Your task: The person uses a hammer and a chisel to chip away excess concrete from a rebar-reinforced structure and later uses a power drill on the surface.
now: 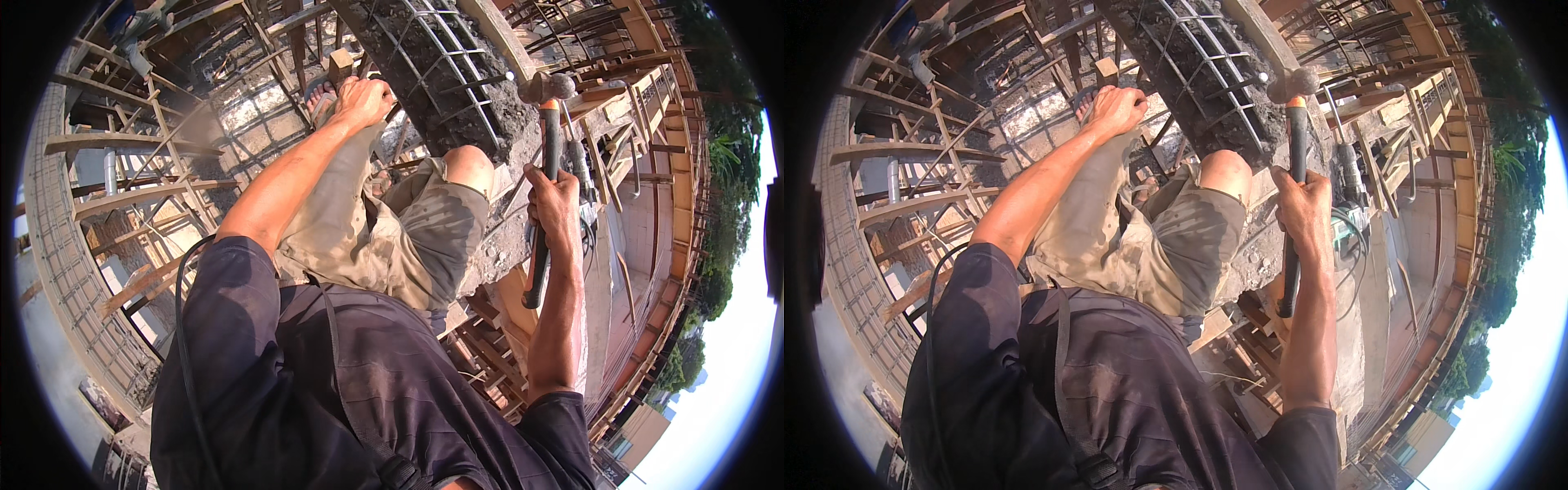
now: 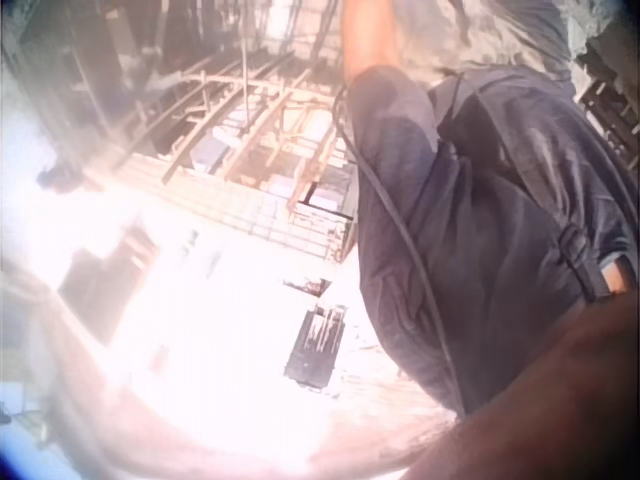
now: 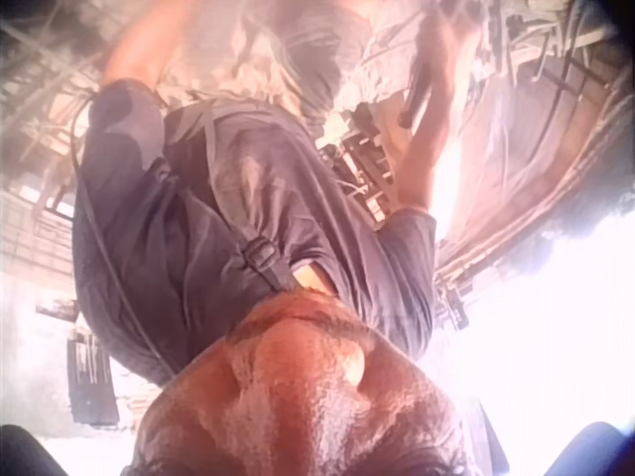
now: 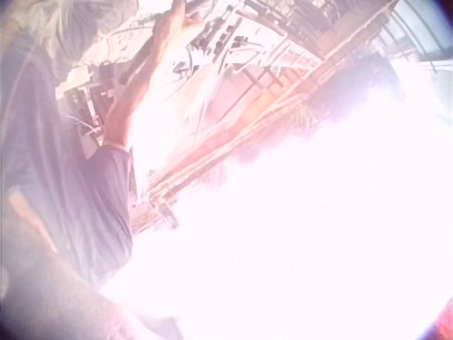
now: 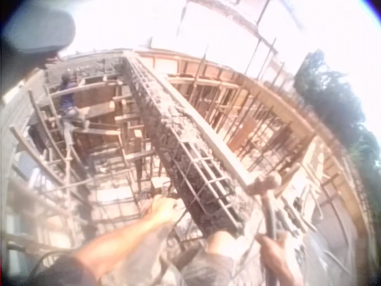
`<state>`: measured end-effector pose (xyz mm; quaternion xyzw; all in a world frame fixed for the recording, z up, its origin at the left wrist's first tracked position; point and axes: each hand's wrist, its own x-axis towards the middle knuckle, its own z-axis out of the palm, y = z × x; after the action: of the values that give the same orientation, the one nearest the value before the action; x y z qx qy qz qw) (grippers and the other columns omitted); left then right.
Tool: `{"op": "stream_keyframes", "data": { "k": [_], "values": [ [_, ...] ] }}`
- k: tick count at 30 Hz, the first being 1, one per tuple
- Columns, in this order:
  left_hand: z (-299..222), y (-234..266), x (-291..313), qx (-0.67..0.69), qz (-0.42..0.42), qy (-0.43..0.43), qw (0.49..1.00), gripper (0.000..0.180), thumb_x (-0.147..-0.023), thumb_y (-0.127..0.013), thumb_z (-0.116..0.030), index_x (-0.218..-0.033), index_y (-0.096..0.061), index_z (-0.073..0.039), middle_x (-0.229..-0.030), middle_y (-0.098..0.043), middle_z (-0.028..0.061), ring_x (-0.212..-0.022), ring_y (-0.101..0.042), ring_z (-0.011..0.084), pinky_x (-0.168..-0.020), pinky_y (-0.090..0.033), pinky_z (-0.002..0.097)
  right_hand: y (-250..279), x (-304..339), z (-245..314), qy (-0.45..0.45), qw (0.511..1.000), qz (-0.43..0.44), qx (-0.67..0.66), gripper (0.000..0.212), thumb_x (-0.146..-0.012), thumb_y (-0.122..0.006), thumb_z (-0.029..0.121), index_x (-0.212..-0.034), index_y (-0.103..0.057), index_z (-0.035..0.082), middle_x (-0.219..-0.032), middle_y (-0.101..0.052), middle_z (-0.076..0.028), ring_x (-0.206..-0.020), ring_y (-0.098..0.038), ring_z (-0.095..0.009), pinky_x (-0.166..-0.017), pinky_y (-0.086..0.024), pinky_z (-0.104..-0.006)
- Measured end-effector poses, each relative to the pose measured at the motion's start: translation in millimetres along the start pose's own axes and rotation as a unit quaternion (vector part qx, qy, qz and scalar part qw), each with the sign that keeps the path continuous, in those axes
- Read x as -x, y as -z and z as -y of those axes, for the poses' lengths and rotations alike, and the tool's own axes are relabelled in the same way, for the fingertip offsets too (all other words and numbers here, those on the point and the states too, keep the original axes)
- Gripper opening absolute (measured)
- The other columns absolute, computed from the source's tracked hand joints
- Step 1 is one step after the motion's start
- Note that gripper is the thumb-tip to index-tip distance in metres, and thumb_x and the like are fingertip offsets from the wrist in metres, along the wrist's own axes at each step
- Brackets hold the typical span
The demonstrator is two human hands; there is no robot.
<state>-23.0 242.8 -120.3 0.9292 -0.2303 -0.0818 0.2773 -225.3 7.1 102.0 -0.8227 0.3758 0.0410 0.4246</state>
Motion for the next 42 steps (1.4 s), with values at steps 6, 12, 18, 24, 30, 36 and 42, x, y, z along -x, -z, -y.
{"op": "stream_keyframes", "data": {
  "k": [6, 12, 18, 24, 30, 36, 42],
  "values": [
    [-6.2, 1.9, -2.8, 0.001, 0.016, 0.005, 1.0, 0.03, -0.084, -0.056, -0.029, -0.098, -0.076, -0.01, -0.083, -0.071, 0.0192, -0.088, -0.068, 0.0341, -0.101, -0.041, 0.0436, 109.0, 64.4, 134.6, 0.317, 0.911, -0.214, -0.156, 0.035, -0.095, -0.065, 0.026, -0.069, -0.046, 0.012, -0.055, -0.035, 0.006, -0.044, -0.032, -0.005, -0.044, -0.032, -0.0212],
    [-5.0, 1.7, -3.0, 0.023, 0.012, 0.007, 1.0, 0.031, -0.084, -0.056, -0.028, -0.099, -0.076, -0.01, -0.082, -0.071, 0.0193, -0.087, -0.068, 0.0338, -0.101, -0.041, 0.043, 84.6, 24.2, 148.5, 0.492, 0.769, -0.217, -0.345, 0.033, -0.093, -0.06, 0.016, -0.064, -0.045, 0.008, -0.052, -0.039, 0.0, -0.043, -0.039, -0.011, -0.045, -0.036, -0.0263],
    [1.0, 1.7, -5.2, 0.025, -0.017, 0.001, 1.0, 0.027, -0.085, -0.058, -0.029, -0.095, -0.076, -0.01, -0.081, -0.071, 0.0194, -0.087, -0.068, 0.0348, -0.103, -0.04, 0.0453, -22.2, -40.2, -47.2, -0.069, 0.996, 0.047, 0.0, 0.023, -0.084, -0.066, 0.016, -0.072, -0.052, 0.002, -0.053, -0.045, 0.001, -0.04, -0.043, -0.01, -0.037, -0.031, -0.0283],
    [0.2, -10.5, -4.1, 0.007, -0.01, -0.006, 1.0, 0.025, -0.086, -0.061, -0.029, -0.092, -0.076, -0.011, -0.081, -0.073, 0.0157, -0.084, -0.07, 0.0329, -0.102, -0.04, 0.0484, -15.9, 9.5, -32.2, -0.061, 0.995, 0.055, -0.056, 0.026, -0.086, -0.069, 0.021, -0.073, -0.052, 0.006, -0.054, -0.045, 0.004, -0.04, -0.039, -0.006, -0.037, -0.029, -0.0257],
    [-51.3, 3.3, -27.4, 0.197, -0.009, -0.032, 0.98, 0.055, -0.083, -0.072, -0.03, -0.134, -0.056, -0.014, -0.128, -0.06, 0.0162, -0.115, -0.061, 0.0328, -0.096, -0.048, 0.046, 25.3, 20.5, -23.4, 0.012, 0.99, -0.095, -0.102, 0.028, -0.087, -0.07, 0.024, -0.07, -0.055, 0.008, -0.053, -0.044, 0.006, -0.042, -0.039, -0.005, -0.039, -0.029, -0.0239],
    [-162.0, 12.0, -91.1, 0.206, -0.026, -0.227, 0.951, 0.075, -0.078, -0.079, -0.036, -0.143, -0.046, -0.017, -0.13, -0.06, 0.0153, -0.116, -0.06, 0.0331, -0.097, -0.048, 0.0431, -2.4, 68.2, -122.5, -0.133, 0.974, -0.094, -0.157, 0.031, -0.088, -0.072, 0.023, -0.071, -0.049, 0.011, -0.054, -0.042, 0.006, -0.041, -0.037, -0.006, -0.038, -0.03, -0.0244],
    [-205.2, -29.3, -122.5, 0.273, -0.046, -0.079, 0.958, 0.052, -0.091, -0.063, -0.051, -0.078, -0.072, -0.002, -0.067, -0.066, 0.0198, -0.072, -0.068, 0.0396, -0.067, -0.052, 0.0471, -40.3, 142.6, -220.3, -0.306, 0.916, -0.093, -0.242, 0.021, -0.087, -0.067, 0.015, -0.078, -0.051, 0.005, -0.053, -0.045, 0.003, -0.038, -0.04, -0.008, -0.036, -0.032, -0.0271]
  ]
}}
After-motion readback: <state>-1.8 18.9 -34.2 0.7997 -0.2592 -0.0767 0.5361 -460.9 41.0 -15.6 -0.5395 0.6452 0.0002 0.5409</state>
